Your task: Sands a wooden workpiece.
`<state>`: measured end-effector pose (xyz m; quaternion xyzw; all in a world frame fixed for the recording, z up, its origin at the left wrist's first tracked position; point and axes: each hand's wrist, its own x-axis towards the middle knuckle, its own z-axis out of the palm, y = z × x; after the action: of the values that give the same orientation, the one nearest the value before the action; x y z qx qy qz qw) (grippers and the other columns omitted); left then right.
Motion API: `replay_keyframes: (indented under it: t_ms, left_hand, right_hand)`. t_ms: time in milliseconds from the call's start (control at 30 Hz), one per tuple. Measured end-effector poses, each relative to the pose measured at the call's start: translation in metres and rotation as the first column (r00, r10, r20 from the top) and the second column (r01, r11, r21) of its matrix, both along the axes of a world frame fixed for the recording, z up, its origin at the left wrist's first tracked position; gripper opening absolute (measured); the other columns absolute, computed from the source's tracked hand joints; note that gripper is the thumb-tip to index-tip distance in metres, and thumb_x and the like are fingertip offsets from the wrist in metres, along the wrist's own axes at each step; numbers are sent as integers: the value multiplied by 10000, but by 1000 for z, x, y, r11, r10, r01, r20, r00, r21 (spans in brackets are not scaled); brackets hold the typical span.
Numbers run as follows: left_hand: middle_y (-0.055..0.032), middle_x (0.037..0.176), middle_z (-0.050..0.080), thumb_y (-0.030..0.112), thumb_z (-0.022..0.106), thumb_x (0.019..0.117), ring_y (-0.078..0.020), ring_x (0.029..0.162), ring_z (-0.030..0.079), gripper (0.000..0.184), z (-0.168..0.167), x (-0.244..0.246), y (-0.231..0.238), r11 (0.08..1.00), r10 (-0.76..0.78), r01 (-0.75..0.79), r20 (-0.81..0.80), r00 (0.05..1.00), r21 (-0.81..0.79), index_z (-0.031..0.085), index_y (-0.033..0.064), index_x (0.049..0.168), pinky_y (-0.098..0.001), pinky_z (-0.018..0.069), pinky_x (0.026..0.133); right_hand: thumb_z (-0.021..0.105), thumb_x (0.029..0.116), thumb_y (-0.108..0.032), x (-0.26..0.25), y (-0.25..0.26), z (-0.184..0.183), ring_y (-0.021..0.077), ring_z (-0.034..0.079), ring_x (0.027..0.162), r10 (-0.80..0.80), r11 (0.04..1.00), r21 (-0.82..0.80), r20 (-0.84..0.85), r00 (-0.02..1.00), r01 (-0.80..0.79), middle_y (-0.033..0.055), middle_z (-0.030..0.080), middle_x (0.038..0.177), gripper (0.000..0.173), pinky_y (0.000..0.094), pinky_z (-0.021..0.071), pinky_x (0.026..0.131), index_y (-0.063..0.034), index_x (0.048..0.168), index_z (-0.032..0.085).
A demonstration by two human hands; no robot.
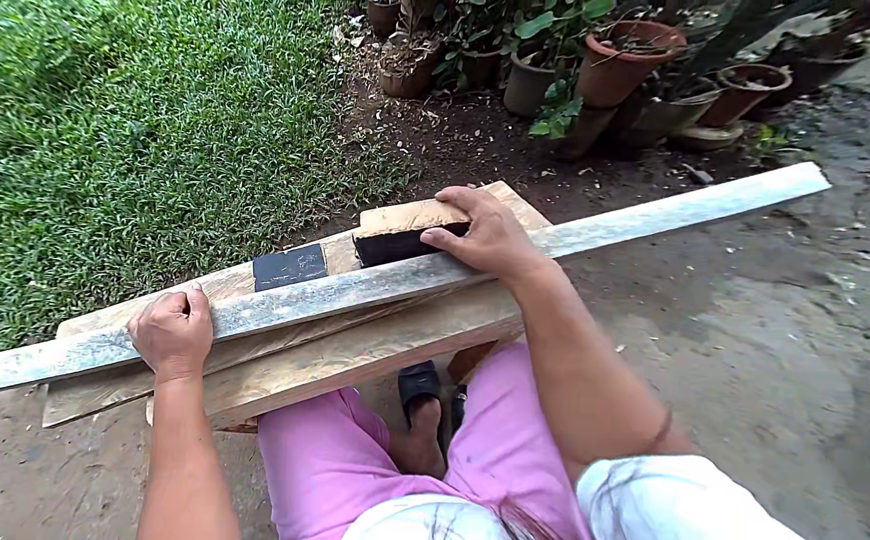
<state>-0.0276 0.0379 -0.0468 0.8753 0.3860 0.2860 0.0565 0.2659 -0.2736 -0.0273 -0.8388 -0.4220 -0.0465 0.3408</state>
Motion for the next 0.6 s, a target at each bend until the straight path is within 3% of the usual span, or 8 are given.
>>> replay_keyframes:
  t_ms: [133,200,333,467,533,600]
  left_hand:
    - [-297,831,663,324,377,1060,-484,918,665,565,6,2,-1,998,12,-15,-56,998,-55,608,-79,738,-683,405,908]
    - [-304,875,686,328,381,1065,-494,954,672,563,8,5,0,996,23,-30,-90,996,-80,641,-75,771,-695,411,911]
    - [-306,882,688,331,376,1075,-495,964,671,565,9,9,-1,994,41,-52,-110,993,-100,642,-66,774,-696,410,908]
    - [-292,827,673,332,363,1059,-486,904,671,564,6,6,0,998,27,-31,-79,996,-60,616,-59,739,-685,417,873]
    - [-296,852,682,333,366,1067,-496,928,671,568,7,6,0,996,26,-34,-92,995,-78,629,-65,760,-694,416,888]
    - [-305,899,698,330,370,1071,-509,973,673,560,10,8,-1,994,32,-45,-116,993,-104,662,-65,801,-709,417,900]
  right_hand:
    - [790,872,-461,8,2,2,494,594,1154,22,996,-87,-17,1000,-23,295,636,1196,700,646,445,1000,19,1337,580]
    - [818,863,-388,12,3,5,468,584,1190,68,994,-81,-85,994,-75,287,618,1245,685,638,425,1029,32,1335,550]
    - [884,808,-228,11,7,14,360,624,1149,101,995,3,-169,980,-102,258,616,1258,635,535,495,990,37,1284,556]
    - [856,808,-232,-13,13,9,296,624,1081,191,935,266,175,966,-233,246,611,1184,615,400,525,948,73,1266,581]
    - [852,825,-302,-31,16,4,274,614,1128,209,870,369,323,923,-326,236,621,1182,634,348,512,995,74,1268,598]
    - [841,834,-372,-45,13,-3,346,585,1269,281,842,333,402,871,-425,239,639,1249,629,429,475,1103,29,1266,619]
